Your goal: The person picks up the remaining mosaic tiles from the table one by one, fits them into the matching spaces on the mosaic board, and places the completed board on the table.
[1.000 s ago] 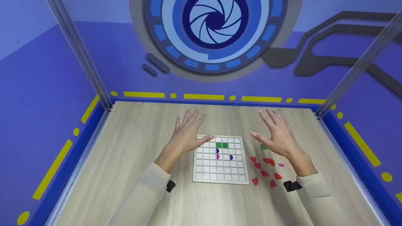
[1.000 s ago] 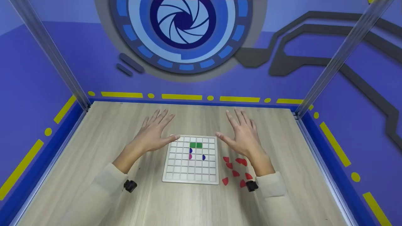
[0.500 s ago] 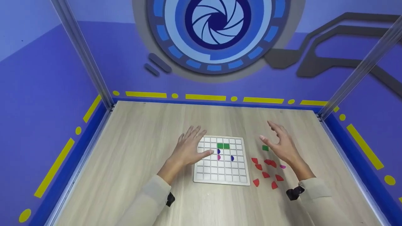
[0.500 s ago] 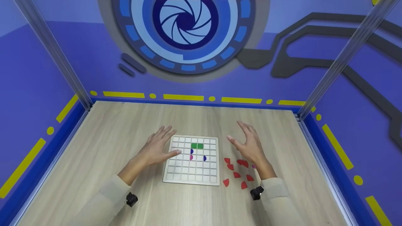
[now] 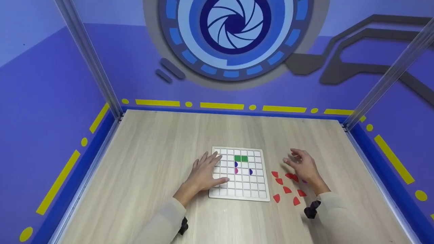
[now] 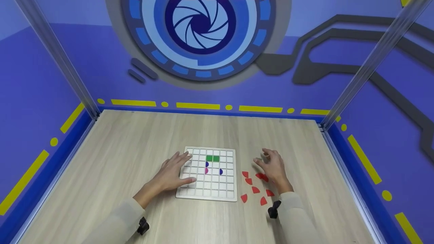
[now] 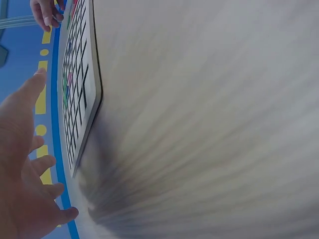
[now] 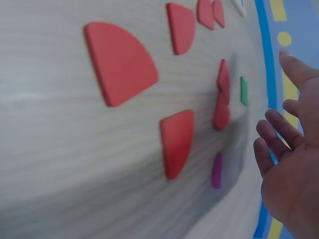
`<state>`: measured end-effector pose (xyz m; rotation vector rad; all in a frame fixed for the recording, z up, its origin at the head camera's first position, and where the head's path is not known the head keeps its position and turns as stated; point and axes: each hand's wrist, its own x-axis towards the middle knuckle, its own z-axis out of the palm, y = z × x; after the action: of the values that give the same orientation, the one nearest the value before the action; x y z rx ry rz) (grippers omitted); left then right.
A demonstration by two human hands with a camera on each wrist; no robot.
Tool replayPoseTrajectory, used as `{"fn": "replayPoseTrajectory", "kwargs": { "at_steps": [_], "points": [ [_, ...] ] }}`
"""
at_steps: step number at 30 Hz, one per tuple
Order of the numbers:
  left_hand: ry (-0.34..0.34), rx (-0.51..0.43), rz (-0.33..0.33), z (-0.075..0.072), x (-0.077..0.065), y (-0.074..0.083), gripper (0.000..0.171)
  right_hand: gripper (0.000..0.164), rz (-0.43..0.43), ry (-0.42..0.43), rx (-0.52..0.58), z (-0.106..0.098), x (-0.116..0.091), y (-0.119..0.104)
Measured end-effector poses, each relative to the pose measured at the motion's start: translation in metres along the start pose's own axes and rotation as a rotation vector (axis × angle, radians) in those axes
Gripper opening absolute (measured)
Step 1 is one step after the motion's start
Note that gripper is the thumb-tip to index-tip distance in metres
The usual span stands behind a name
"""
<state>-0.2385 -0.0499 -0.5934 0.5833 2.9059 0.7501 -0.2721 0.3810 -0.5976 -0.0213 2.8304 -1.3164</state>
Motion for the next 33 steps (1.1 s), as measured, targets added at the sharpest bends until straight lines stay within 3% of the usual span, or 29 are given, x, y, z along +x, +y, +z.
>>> {"fn": "replayPoseTrajectory", "kwargs": {
  "at_steps": [10,18,33],
  "points": [
    [-0.03,0.0,0.039,0.013,0.0,-0.004,0.102,0.049,0.069,-0.025,-0.021,-0.001,0.006,0.012],
    [-0.046,0.029,0.069,0.025,-0.005,-0.009,0.099,0.035,0.117,0.002,-0.007,0.002,0.004,0.016],
    [-0.051,0.033,0.075,0.02,-0.009,-0.013,0.098,0.028,0.151,0.003,0.08,0.011,0.008,0.015]
  ]
}}
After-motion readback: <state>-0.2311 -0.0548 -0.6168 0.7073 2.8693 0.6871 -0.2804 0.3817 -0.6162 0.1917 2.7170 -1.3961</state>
